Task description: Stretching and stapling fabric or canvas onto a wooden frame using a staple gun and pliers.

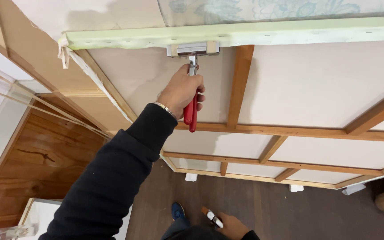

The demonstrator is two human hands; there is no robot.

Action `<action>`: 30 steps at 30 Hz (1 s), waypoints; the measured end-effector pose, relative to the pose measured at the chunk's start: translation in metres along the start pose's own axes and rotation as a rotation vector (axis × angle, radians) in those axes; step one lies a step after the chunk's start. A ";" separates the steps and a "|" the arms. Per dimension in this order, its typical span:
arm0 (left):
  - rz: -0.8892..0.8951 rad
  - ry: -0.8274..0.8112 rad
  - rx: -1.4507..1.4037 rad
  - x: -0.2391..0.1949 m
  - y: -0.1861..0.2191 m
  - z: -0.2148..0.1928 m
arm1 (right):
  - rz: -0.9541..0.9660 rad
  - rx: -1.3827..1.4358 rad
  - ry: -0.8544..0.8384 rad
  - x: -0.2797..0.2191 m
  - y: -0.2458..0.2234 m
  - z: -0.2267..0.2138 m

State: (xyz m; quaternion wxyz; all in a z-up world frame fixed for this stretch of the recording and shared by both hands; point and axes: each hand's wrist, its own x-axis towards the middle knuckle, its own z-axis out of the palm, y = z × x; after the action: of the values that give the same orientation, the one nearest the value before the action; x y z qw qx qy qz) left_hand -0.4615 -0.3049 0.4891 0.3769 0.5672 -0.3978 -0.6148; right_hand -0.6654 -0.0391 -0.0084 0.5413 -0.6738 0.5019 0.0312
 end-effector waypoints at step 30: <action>0.253 -0.061 0.042 0.032 -0.028 -0.005 | -0.604 1.120 0.969 -0.076 -0.388 -0.231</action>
State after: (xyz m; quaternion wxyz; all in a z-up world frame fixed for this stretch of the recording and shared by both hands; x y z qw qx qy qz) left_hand -0.4590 -0.3228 0.4503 0.4271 0.5013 -0.4904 -0.5707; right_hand -0.5430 -0.2009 0.4026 0.5059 -0.3471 0.4183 -0.6697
